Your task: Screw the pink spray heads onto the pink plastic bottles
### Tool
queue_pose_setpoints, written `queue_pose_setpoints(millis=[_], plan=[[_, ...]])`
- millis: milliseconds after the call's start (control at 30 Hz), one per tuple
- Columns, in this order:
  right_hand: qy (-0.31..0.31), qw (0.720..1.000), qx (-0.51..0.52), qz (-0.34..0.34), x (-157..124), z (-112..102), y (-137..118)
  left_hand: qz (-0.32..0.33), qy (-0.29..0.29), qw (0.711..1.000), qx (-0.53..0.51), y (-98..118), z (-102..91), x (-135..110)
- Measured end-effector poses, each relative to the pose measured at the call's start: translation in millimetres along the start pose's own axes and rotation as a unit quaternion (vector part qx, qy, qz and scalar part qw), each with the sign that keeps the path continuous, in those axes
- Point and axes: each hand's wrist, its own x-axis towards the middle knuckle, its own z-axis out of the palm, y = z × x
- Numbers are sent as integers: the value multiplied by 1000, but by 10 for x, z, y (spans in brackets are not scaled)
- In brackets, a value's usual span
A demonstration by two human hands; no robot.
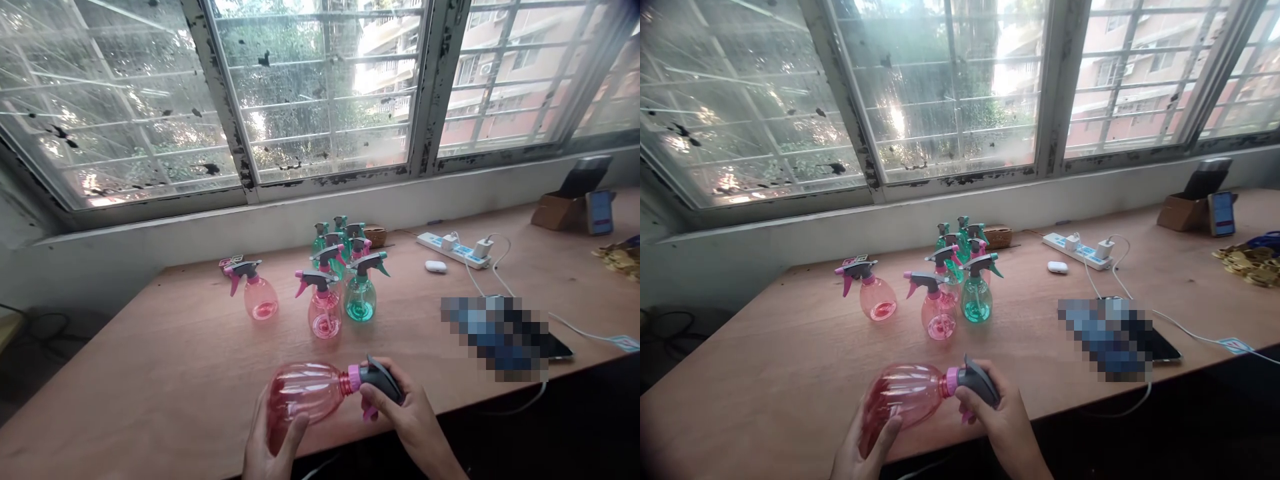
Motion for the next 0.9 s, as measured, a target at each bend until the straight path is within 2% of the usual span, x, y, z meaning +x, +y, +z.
queue_pose_setpoints(millis=[167, 333, 467, 600, 667, 767, 833, 900], plan=[[0, 999, 28, 21, -3, 45, -13, 49, 17, 998, 25, 40, -58, 69], [-18, 998, 50, 26, 23, 36, -12, 46, 29, 999, -4, 147, 35, 41], [-18, 998, 64, 13, 8, -27, -50, 88, 8, 995, -45, 322, 139, -20], [-52, 996, 63, 18, -20, -93, -82, 98, 56, 988, -102, 477, 207, 0], [-64, 993, 85, 51, -7, -119, -65, 155, 59, 984, -60, 499, 184, 45], [-68, 987, 117, 89, 41, -137, 8, 240, 53, 968, 56, 467, 99, 92], [-52, 986, 134, 81, 66, -125, 63, 227, 28, 972, 58, 434, 55, 83], [-33, 987, 142, 61, 66, -94, 94, 181, -4, 984, 2, 417, 40, 51]])
